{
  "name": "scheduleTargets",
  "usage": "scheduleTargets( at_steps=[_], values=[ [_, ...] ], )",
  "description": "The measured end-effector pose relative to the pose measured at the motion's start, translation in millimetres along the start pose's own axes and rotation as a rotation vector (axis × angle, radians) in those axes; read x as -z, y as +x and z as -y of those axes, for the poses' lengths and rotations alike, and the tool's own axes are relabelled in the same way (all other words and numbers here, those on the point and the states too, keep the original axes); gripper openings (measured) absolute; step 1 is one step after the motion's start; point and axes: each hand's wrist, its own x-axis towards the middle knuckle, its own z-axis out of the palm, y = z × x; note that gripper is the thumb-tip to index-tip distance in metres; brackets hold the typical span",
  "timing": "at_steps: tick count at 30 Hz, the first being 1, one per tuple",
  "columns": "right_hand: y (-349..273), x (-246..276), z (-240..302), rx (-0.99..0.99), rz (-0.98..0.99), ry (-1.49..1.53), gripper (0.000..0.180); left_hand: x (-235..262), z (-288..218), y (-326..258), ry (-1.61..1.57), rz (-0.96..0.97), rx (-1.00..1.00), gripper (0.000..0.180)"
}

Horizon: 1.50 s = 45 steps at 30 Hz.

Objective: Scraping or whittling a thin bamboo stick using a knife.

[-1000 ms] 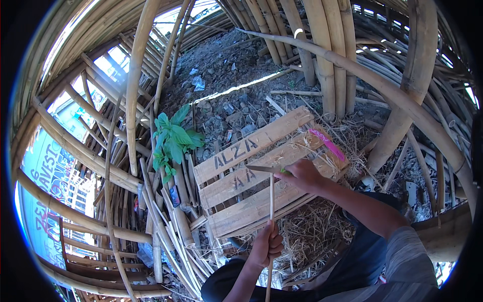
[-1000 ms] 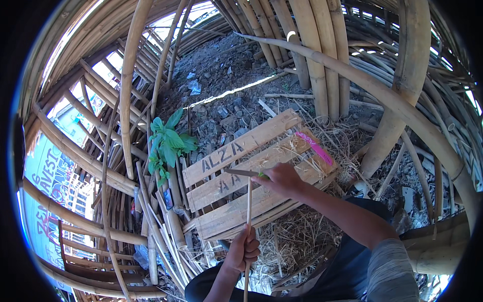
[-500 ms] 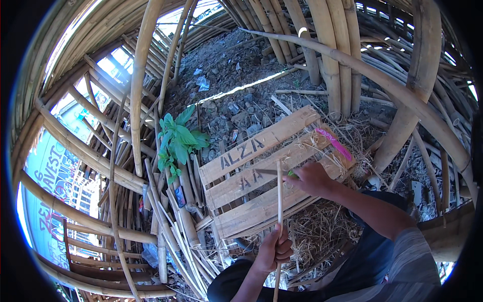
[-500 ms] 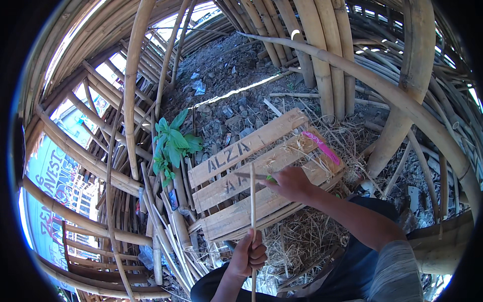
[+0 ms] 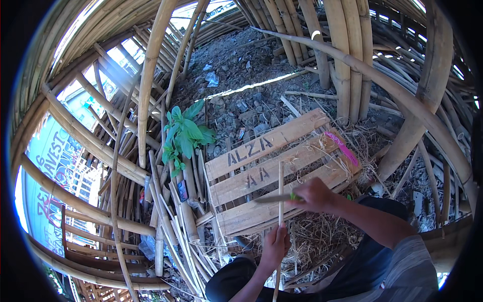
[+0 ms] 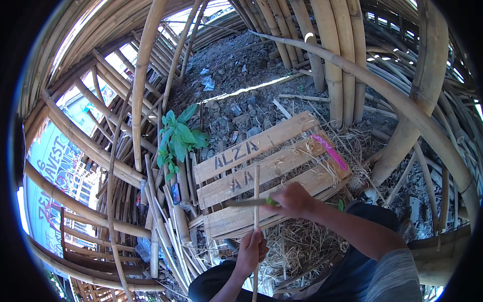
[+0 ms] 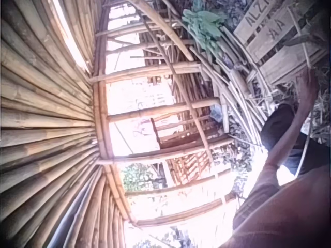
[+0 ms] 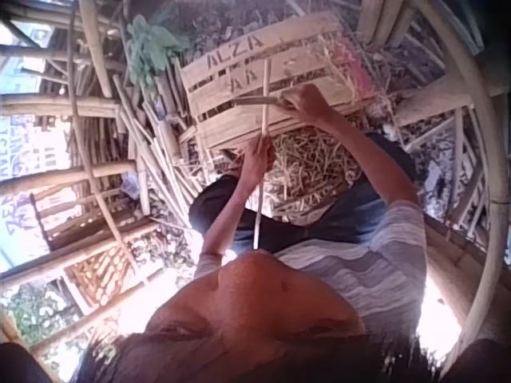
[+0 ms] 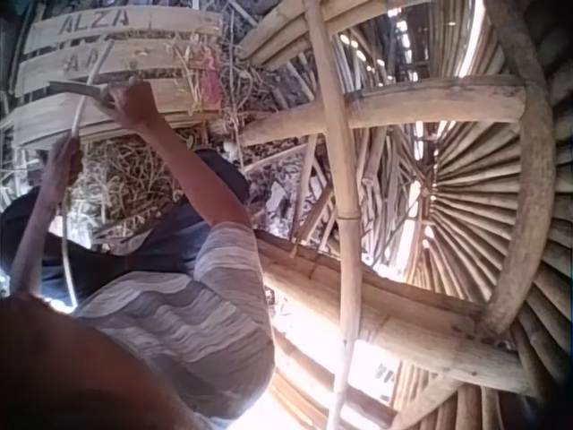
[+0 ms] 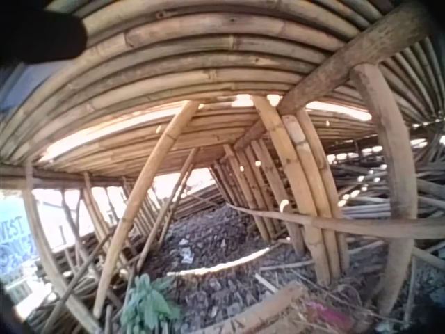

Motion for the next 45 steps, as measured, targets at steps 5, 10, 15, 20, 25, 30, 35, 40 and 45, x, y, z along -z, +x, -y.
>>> scheduleTargets(
  at_steps=[5, 10, 15, 20, 25, 30, 35, 40, 45],
  values=[
    [2.8, 8.4, -36.6, -0.286, -0.138, -0.002, 0.049, 2.5, -1.3, -0.9, -0.244, 0.117, 0.165, 0.031],
    [-5.3, -3.5, 12.6, 0.051, 0.049, 0.052, 0.047, 0.2, -2.5, -0.3, -0.211, 0.108, 0.146, 0.032],
    [1.8, 32.4, -45.4, -0.465, -0.086, 0.118, 0.051, -5.7, 3.8, -2.2, 0.119, 0.029, -0.012, 0.033],
    [-2.6, 41.7, -51.1, -0.752, -0.262, 0.132, 0.054, -6.9, -12.0, -8.8, -0.049, 0.137, 0.022, 0.033],
    [1.5, 40.0, -24.6, -0.569, -0.245, 0.221, 0.050, 4.4, -11.6, 1.2, -0.009, 0.038, 0.003, 0.033],
    [-2.4, 18.1, 13.1, -0.153, -0.018, 0.014, 0.046, 3.1, -4.1, 6.7, 0.091, -0.060, -0.073, 0.033],
    [-5.6, 3.9, 15.5, -0.243, 0.013, 0.020, 0.049, 0.7, -5.0, 7.2, 0.743, -0.269, -0.446, 0.032],
    [11.1, 28.2, -4.4, -0.480, -0.067, -0.078, 0.057, 3.9, -11.5, 3.1, 0.734, -0.251, -0.399, 0.029],
    [-7.9, 0.8, 17.8, -0.236, 0.032, -0.062, 0.055, 2.6, -6.0, 7.1, 0.752, -0.234, -0.378, 0.029]
  ],
)
